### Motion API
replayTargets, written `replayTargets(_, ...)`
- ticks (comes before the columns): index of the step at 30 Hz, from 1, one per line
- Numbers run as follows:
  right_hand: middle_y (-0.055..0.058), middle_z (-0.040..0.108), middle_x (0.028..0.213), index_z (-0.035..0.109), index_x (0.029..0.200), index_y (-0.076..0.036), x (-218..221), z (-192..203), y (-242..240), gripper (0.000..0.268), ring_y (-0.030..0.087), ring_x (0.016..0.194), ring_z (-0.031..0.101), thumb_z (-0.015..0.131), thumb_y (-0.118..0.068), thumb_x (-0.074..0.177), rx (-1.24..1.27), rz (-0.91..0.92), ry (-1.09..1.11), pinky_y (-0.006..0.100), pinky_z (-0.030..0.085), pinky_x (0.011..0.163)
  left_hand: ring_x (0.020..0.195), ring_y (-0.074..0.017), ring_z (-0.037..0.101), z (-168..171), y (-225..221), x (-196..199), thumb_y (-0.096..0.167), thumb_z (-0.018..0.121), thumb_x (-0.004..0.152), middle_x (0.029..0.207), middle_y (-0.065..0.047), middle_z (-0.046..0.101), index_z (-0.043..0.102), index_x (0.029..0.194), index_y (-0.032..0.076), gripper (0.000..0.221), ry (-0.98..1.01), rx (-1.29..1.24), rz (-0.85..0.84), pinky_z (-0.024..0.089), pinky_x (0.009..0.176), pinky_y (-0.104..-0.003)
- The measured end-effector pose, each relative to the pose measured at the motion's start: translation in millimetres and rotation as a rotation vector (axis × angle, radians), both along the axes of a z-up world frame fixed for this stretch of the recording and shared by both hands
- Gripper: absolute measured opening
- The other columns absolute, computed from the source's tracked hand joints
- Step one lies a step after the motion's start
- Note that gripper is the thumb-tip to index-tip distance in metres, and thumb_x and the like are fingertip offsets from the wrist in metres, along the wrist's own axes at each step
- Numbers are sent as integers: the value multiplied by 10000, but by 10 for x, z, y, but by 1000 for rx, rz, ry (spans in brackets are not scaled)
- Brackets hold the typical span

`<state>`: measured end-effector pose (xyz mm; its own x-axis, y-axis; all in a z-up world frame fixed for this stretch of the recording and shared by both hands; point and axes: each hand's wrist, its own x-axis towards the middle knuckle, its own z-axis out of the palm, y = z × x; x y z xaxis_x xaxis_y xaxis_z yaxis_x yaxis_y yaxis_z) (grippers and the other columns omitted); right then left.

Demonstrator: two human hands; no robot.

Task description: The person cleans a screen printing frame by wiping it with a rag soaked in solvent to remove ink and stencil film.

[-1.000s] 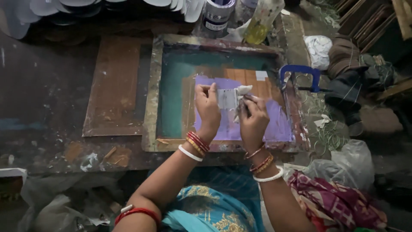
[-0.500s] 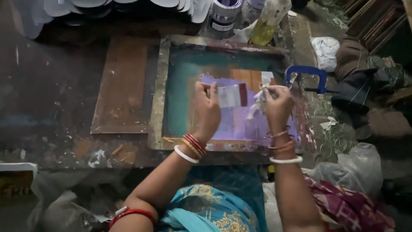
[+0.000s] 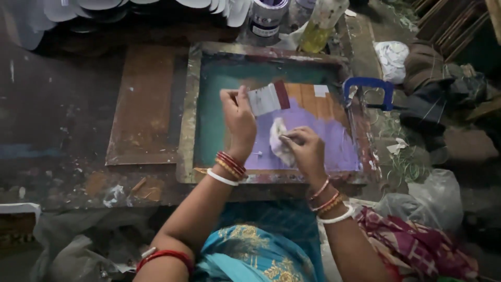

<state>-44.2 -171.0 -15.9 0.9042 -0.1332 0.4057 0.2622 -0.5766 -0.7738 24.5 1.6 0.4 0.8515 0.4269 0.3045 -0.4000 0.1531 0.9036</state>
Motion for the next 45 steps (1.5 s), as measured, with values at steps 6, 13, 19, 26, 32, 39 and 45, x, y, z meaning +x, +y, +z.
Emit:
replayTargets(6, 92, 735, 1105, 772, 1045, -69, -39, 446, -251, 135, 176, 999, 711, 774, -90, 912, -3, -21, -169, 313, 589, 880, 729, -114, 460, -377, 36, 195, 230, 535, 1076, 845, -20, 514, 490, 985, 54, 203, 178, -79, -131, 435, 645, -302)
replayTargets(13, 110, 729, 1163, 776, 1134, -63, 14, 604, -124, 291, 286, 1134, 658, 821, -152, 860, -493, 210, -439, 404, 512, 1012, 593, -133, 530, -971, -86, 453, 275, 591, 1020, 780, -34, 551, 533, 967, 80, 210, 416, -336, -420, 425, 502, -313)
replayTargets(19, 117, 726, 1104, 762, 1109, -48, 107, 612, -284, 218, 288, 1092, 681, 793, -122, 906, -485, 218, -394, 405, 535, 983, 616, -167, 570, -366, 87, 194, 452, 524, 1067, 785, -43, 553, 547, 1002, 95, 363, 490, -320, -802, 473, 541, -321)
replayTargets(26, 139, 730, 1024, 685, 1052, 5, 51, 842, -208, 108, 209, 919, 720, 705, -88, 1001, -143, 209, -190, 320, 569, 812, 736, -286, 592, 459, 217, -156, 364, 627, 1048, 843, -181, 629, 523, 1087, 39, 344, -194, 650, -358, 493, 676, -401)
replayTargets(32, 127, 688, 834, 592, 948, 4, 234, 360, -306, 192, 163, 754, 644, 691, -129, 1044, -11, -42, -66, 325, 502, 664, 756, -340, 673, 59, -59, -108, 305, 642, 1022, 834, -206, 673, 520, 1059, 16, 316, -7, 515, -541, 503, 670, -427)
replayTargets(39, 185, 650, 866, 602, 992, 1, 235, -78, -1963, 184, 305, 763, 610, 716, -130, 1054, -328, -408, -240, 412, 489, 718, 952, -331, 722, -199, -644, 34, 250, 612, 1024, 982, -210, 729, 586, 1169, 56, 244, -13, 508, -595, 538, 797, -401)
replayTargets(45, 182, 691, 945, 618, 1044, 0, -524, -128, -3388, 240, 315, 848, 689, 701, -221, 1085, -239, -684, 6, 420, 514, 753, 922, -322, 733, -750, -1835, 317, 245, 585, 1043, 988, -192, 735, 553, 1172, 72, 218, 32, 492, -719, 548, 794, -400)
